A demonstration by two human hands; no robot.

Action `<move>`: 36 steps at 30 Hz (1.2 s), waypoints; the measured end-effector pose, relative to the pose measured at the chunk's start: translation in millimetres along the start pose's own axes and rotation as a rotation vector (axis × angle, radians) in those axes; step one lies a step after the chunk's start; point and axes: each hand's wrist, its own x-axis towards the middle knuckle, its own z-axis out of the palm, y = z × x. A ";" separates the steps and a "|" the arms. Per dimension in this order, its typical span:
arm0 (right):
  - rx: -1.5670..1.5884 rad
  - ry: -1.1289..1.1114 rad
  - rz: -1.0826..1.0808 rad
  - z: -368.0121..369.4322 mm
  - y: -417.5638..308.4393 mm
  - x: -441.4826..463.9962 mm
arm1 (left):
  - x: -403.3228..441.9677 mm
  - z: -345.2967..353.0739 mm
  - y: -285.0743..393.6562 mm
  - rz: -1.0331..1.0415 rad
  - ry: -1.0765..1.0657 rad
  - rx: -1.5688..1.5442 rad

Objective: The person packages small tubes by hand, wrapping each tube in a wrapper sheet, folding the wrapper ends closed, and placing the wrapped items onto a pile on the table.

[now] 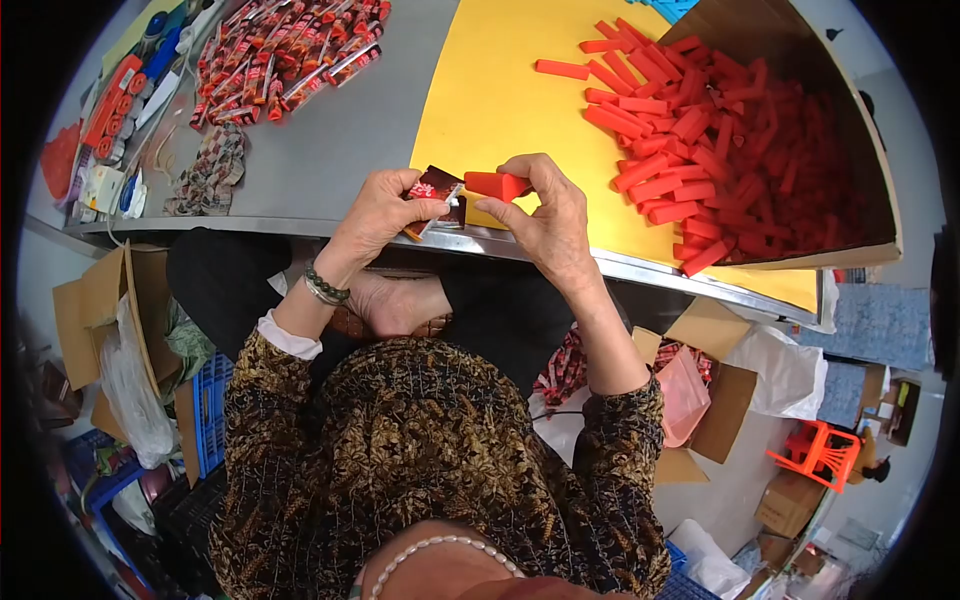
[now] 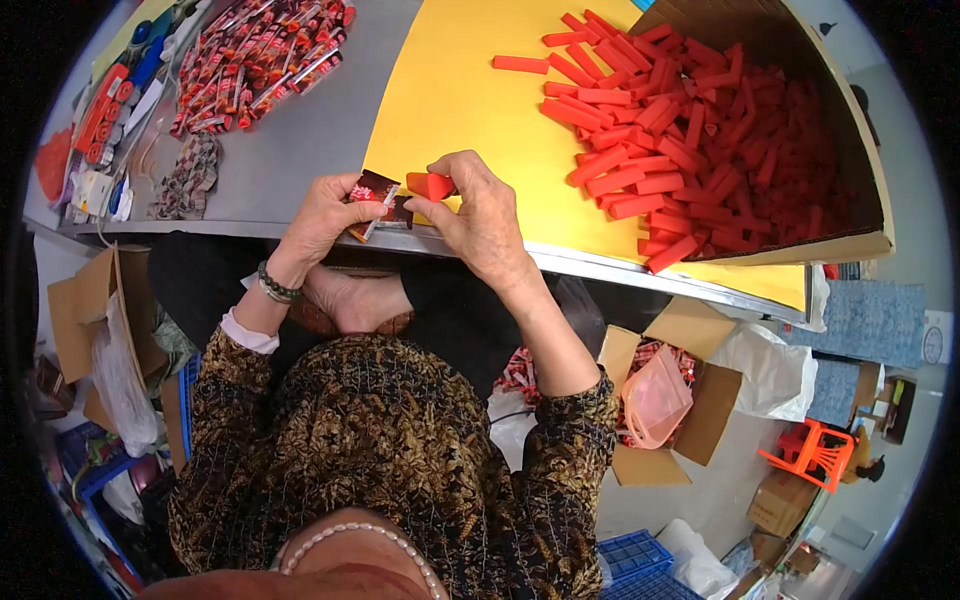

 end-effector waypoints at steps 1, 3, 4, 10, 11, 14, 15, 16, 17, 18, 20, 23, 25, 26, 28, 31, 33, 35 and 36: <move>0.004 0.027 0.002 -0.6 -3.6 0.4 | -0.6 0.9 0.6 -0.001 0.011 -0.005; 0.018 0.092 0.006 0.8 -5.1 -0.6 | -2.1 -0.5 2.7 -0.027 0.020 0.024; 0.028 0.130 0.010 0.6 -1.6 -3.1 | -2.8 -1.4 3.5 -0.041 0.025 0.039; 0.443 0.317 0.191 -0.3 6.0 -17.3 | 0.6 3.7 -3.5 0.066 0.180 0.128; 0.422 0.329 0.171 0.0 4.3 -17.3 | 1.2 3.6 -4.8 0.139 0.201 0.230; 0.335 0.349 0.119 3.6 -0.8 -18.8 | 0.8 5.0 -4.6 0.310 0.257 0.476; 0.293 0.343 0.100 5.0 -1.8 -19.7 | -1.2 7.5 0.9 0.336 0.275 0.517; 0.251 0.337 0.082 6.5 -2.5 -20.5 | -2.3 9.5 4.8 0.361 0.294 0.559; 0.217 0.330 0.048 8.2 -3.0 -21.5 | -2.4 11.0 6.2 0.423 0.300 0.586; 0.183 0.324 0.017 10.0 -3.4 -23.2 | -2.7 12.5 7.0 0.484 0.305 0.614; 0.138 0.309 -0.044 12.3 -2.1 -27.3 | -1.8 13.4 5.9 0.576 0.312 0.691; 0.130 0.256 -0.031 9.4 -5.0 -29.7 | 1.3 12.4 3.0 0.664 0.307 0.817; 0.192 0.221 0.150 4.5 -4.5 -27.1 | 1.4 13.2 3.4 0.714 0.288 0.870; 0.222 0.203 0.243 2.3 -4.0 -25.9 | 1.2 16.2 3.2 0.729 0.276 0.843; 0.442 0.156 0.365 -0.4 -0.8 -19.4 | 0.6 25.0 3.7 0.762 0.253 0.789; 0.571 0.147 0.454 -1.5 -0.6 -13.5 | -3.8 30.5 5.7 0.626 0.178 0.699; 0.581 0.174 0.470 -3.6 -1.4 -12.5 | -8.9 35.9 10.7 0.587 0.109 0.646; 0.518 0.178 0.458 2.2 2.6 -14.5 | -10.6 38.4 9.3 0.496 0.041 0.555; 0.486 0.179 0.451 5.0 4.0 -15.5 | -10.7 38.3 5.4 0.428 0.011 0.491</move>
